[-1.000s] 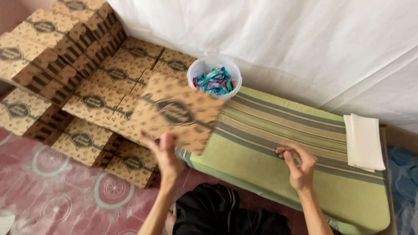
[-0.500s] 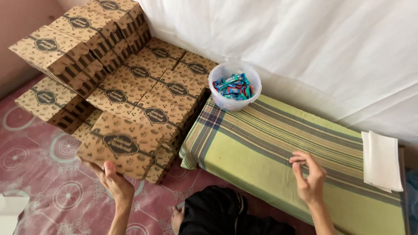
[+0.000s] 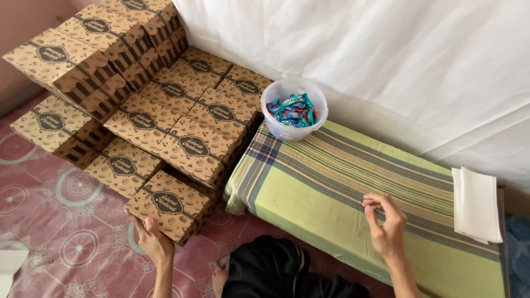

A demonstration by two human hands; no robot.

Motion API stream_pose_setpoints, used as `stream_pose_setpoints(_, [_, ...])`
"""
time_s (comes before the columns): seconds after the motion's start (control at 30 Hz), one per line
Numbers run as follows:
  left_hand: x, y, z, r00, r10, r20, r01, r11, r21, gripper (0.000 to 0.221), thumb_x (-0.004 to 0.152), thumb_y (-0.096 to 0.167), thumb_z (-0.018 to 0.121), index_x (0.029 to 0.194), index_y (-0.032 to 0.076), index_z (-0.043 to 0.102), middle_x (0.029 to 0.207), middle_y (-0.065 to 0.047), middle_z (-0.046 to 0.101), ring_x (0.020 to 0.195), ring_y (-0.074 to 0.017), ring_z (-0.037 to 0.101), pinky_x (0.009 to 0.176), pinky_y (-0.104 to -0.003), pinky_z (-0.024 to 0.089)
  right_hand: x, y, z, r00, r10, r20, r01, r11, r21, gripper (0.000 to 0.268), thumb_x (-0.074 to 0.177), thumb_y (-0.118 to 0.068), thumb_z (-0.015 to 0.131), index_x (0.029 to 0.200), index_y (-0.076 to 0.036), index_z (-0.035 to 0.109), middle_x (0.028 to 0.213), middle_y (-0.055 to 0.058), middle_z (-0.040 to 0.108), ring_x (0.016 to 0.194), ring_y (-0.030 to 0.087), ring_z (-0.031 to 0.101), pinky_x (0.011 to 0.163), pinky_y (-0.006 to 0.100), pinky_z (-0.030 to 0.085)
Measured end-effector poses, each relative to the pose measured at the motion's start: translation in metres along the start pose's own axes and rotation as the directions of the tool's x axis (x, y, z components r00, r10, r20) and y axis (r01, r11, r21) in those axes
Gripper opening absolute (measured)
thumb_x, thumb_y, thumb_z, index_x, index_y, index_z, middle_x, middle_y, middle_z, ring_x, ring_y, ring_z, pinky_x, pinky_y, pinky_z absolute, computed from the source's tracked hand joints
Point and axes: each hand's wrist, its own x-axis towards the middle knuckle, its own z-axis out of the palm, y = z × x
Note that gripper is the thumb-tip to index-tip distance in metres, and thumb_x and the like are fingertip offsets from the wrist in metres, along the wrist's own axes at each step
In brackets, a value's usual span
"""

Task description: Manually packing cardboard boxes with water cups, candies, and wrapped snacks.

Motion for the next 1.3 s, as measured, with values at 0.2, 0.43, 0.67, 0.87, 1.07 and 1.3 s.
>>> stream_pose_setpoints(0.2, [0.02, -0.026, 0.011, 0.998, 0.052, 0.031, -0.055, 0.994, 0.099, 0.067, 0.11, 0.048, 0.021, 0.124, -0.007, 0.056, 0.115, -0.028, 0.049, 0.097, -0.0412, 0.051, 0.082, -0.057, 0.043, 0.0, 0.001, 0.0, 1.0, -0.009, 0.008, 0.009, 1.0, -0.013, 0.02, 0.088, 0.002, 0.061, 0.106, 0.002, 0.069, 0.097, 0.009, 0.068, 0.085, 0.02, 0.066, 0.081, 0.031, 0.054])
stream_pose_setpoints(0.43, [0.03, -0.034, 0.027, 0.994, 0.082, 0.07, -0.093, 0.981, 0.168, 0.067, 0.109, 0.045, 0.018, 0.155, 0.001, 0.039, 0.117, -0.031, 0.041, 0.088, -0.0434, 0.05, 0.081, -0.061, 0.042, 0.001, -0.002, -0.001, 1.0, 0.025, 0.002, -0.025, 1.0, 0.0, 0.019, 0.087, 0.003, 0.061, 0.104, 0.001, 0.069, 0.095, 0.009, 0.068, 0.085, 0.02, 0.066, 0.08, 0.03, 0.053])
stream_pose_setpoints(0.67, [0.033, -0.035, 0.028, 0.996, 0.028, 0.084, -0.04, 0.987, 0.156, 0.062, 0.112, 0.038, 0.017, 0.168, 0.016, 0.003, 0.117, -0.025, 0.036, 0.086, -0.0363, 0.045, 0.076, -0.057, 0.046, 0.001, 0.004, 0.0, 0.999, 0.042, 0.009, -0.042, 0.999, 0.025, 0.018, 0.087, 0.002, 0.062, 0.103, 0.002, 0.069, 0.095, 0.008, 0.067, 0.084, 0.02, 0.065, 0.079, 0.031, 0.053])
stream_pose_setpoints(0.87, [0.012, 0.009, 0.015, 0.996, -0.059, 0.063, 0.053, 0.995, 0.087, 0.072, 0.106, 0.05, 0.021, 0.163, 0.008, 0.012, 0.14, -0.034, 0.028, 0.117, -0.053, 0.043, 0.096, -0.069, 0.036, 0.003, 0.005, -0.001, 0.999, 0.051, 0.008, -0.051, 0.997, 0.054, 0.017, 0.087, 0.002, 0.062, 0.103, 0.002, 0.069, 0.095, 0.008, 0.067, 0.085, 0.019, 0.066, 0.079, 0.031, 0.053])
stream_pose_setpoints(1.07, [0.017, 0.007, 0.033, 0.991, -0.122, 0.056, 0.123, 0.992, -0.011, 0.07, 0.105, 0.053, 0.013, 0.164, 0.018, -0.001, 0.156, -0.031, 0.009, 0.135, -0.0601, 0.029, 0.101, -0.083, 0.027, 0.002, 0.005, -0.001, 0.998, 0.062, 0.008, -0.063, 0.993, 0.102, 0.016, 0.088, 0.003, 0.062, 0.103, 0.002, 0.069, 0.095, 0.008, 0.066, 0.084, 0.019, 0.066, 0.078, 0.03, 0.052])
stream_pose_setpoints(1.3, [0.014, -0.005, 0.022, 0.966, 0.235, -0.11, -0.223, 0.969, 0.109, 0.046, 0.112, 0.03, 0.047, 0.139, -0.003, 0.031, 0.125, -0.023, 0.027, 0.12, -0.0417, 0.038, 0.095, -0.062, 0.043, 0.002, 0.01, -0.004, 0.999, 0.046, 0.013, -0.047, 0.993, 0.109, 0.017, 0.087, 0.002, 0.064, 0.102, 0.001, 0.069, 0.095, 0.007, 0.067, 0.083, 0.018, 0.067, 0.078, 0.029, 0.053])
